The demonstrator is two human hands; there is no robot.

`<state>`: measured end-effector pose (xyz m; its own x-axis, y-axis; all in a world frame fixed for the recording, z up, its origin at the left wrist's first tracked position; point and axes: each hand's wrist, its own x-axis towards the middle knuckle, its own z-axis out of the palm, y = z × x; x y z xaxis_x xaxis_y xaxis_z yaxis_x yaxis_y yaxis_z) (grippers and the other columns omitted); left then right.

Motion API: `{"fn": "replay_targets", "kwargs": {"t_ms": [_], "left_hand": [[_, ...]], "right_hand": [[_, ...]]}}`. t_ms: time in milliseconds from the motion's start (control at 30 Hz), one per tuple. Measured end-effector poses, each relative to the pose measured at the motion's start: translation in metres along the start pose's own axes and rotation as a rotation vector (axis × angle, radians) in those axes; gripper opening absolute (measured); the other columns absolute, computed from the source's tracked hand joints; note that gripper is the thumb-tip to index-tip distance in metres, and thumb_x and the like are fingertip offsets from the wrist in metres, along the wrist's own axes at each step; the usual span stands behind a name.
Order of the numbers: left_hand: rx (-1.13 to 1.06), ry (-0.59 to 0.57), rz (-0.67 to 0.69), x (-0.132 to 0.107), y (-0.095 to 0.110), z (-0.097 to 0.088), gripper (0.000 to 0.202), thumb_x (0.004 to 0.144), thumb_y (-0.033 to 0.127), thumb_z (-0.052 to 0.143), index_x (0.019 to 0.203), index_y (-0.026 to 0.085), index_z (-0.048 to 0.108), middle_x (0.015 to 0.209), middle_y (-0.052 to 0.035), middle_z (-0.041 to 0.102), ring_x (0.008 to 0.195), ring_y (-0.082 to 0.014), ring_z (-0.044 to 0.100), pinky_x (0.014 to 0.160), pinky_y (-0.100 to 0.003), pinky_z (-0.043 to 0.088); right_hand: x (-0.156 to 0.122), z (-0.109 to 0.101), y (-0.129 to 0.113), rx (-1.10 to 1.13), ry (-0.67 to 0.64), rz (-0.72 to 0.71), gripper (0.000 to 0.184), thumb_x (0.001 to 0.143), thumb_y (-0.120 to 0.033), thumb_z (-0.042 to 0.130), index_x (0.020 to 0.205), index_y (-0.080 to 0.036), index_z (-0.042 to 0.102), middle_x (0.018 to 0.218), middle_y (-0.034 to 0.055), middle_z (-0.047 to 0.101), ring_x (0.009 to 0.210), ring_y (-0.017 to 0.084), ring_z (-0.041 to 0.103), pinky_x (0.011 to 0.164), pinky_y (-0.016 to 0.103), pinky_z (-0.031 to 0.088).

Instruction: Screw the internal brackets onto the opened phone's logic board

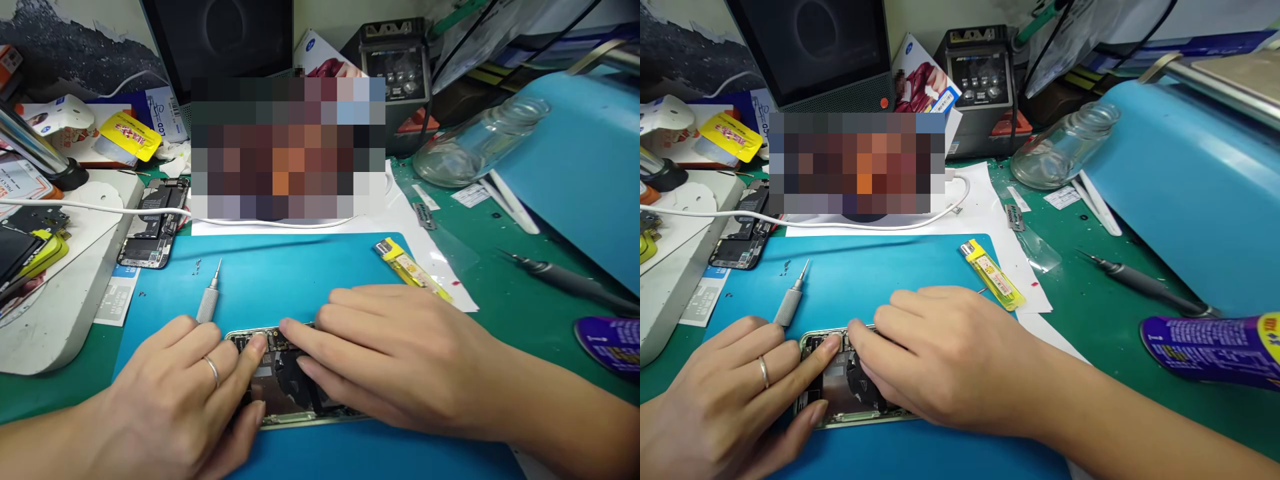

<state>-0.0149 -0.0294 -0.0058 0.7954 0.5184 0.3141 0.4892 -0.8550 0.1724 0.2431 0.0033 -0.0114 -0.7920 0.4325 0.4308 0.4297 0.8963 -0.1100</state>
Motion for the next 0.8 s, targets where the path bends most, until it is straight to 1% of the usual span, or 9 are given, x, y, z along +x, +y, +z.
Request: {"fn": "replay_targets", "kwargs": {"t_ms": [133, 200, 267, 367, 500, 667, 733, 800], "left_hand": [[0.042, 0.018, 0.008, -0.002, 0.004, 0.001, 0.038, 0.096, 0.026, 0.062, 0.124, 0.000, 0.066, 0.083, -0.0067, 0.069, 0.071, -0.0198, 0.057, 0.057, -0.038, 0.041], [0.035, 0.017, 0.006, -0.002, 0.002, 0.001, 0.038, 0.097, 0.027, 0.062, 0.123, 0.001, 0.066, 0.083, -0.0066, 0.068, 0.071, -0.0197, 0.055, 0.058, -0.038, 0.040], [0.008, 0.019, -0.006, -0.001, -0.001, 0.001, 0.038, 0.097, 0.026, 0.061, 0.125, 0.002, 0.065, 0.080, -0.0055, 0.066, 0.071, -0.0196, 0.052, 0.058, -0.038, 0.037], [-0.027, 0.030, -0.066, 0.000, -0.006, 0.000, 0.037, 0.098, 0.024, 0.059, 0.130, 0.005, 0.063, 0.081, -0.0050, 0.062, 0.071, -0.0196, 0.045, 0.060, -0.037, 0.033], [-0.068, 0.012, -0.175, -0.001, -0.008, 0.000, 0.031, 0.097, 0.022, 0.061, 0.126, 0.010, 0.064, 0.088, -0.0058, 0.061, 0.077, -0.0201, 0.044, 0.066, -0.037, 0.034], [-0.097, 0.022, -0.211, 0.002, -0.010, 0.002, 0.024, 0.097, 0.022, 0.063, 0.119, 0.014, 0.066, 0.085, -0.0039, 0.060, 0.077, -0.0195, 0.045, 0.068, -0.037, 0.033], [-0.086, 0.033, -0.219, 0.005, -0.012, 0.000, 0.024, 0.096, 0.022, 0.064, 0.119, 0.015, 0.066, 0.084, -0.0038, 0.060, 0.076, -0.0193, 0.046, 0.067, -0.037, 0.034], [-0.086, 0.074, -0.192, 0.003, -0.010, -0.005, 0.027, 0.095, 0.022, 0.065, 0.121, 0.015, 0.065, 0.084, -0.0037, 0.060, 0.074, -0.0189, 0.048, 0.066, -0.038, 0.035]], "right_hand": [[0.002, 0.002, -0.002, -0.024, -0.005, 0.029, 0.023, 0.102, -0.025, 0.053, 0.088, -0.017, 0.069, 0.064, -0.0010, 0.056, 0.059, 0.016, 0.045, 0.056, 0.034, 0.032], [0.003, 0.003, -0.002, -0.024, -0.007, 0.029, 0.023, 0.102, -0.026, 0.053, 0.090, -0.016, 0.070, 0.066, -0.0006, 0.056, 0.060, 0.016, 0.046, 0.056, 0.033, 0.032], [0.002, 0.004, -0.002, -0.024, -0.014, 0.027, 0.022, 0.102, -0.027, 0.054, 0.096, -0.015, 0.070, 0.067, -0.0005, 0.057, 0.061, 0.016, 0.047, 0.056, 0.033, 0.033], [0.001, 0.004, -0.002, -0.019, -0.021, 0.027, 0.022, 0.102, -0.029, 0.054, 0.102, -0.014, 0.070, 0.069, -0.0002, 0.057, 0.062, 0.016, 0.047, 0.057, 0.033, 0.033], [0.001, 0.003, -0.002, -0.016, -0.015, 0.047, 0.024, 0.102, -0.029, 0.053, 0.099, -0.013, 0.071, 0.071, 0.0010, 0.058, 0.063, 0.017, 0.049, 0.057, 0.034, 0.034], [0.002, 0.001, -0.004, 0.013, 0.009, 0.050, 0.023, 0.099, -0.024, 0.054, 0.104, -0.010, 0.071, 0.074, 0.0031, 0.061, 0.067, 0.019, 0.050, 0.059, 0.035, 0.037], [0.002, 0.001, -0.004, 0.006, 0.028, 0.045, 0.022, 0.097, -0.021, 0.055, 0.107, -0.009, 0.070, 0.075, 0.0041, 0.064, 0.068, 0.020, 0.051, 0.060, 0.036, 0.038], [0.001, 0.000, -0.002, -0.005, 0.044, 0.031, 0.023, 0.096, -0.019, 0.056, 0.110, -0.008, 0.069, 0.080, 0.0056, 0.067, 0.070, 0.020, 0.053, 0.060, 0.037, 0.039]]}}
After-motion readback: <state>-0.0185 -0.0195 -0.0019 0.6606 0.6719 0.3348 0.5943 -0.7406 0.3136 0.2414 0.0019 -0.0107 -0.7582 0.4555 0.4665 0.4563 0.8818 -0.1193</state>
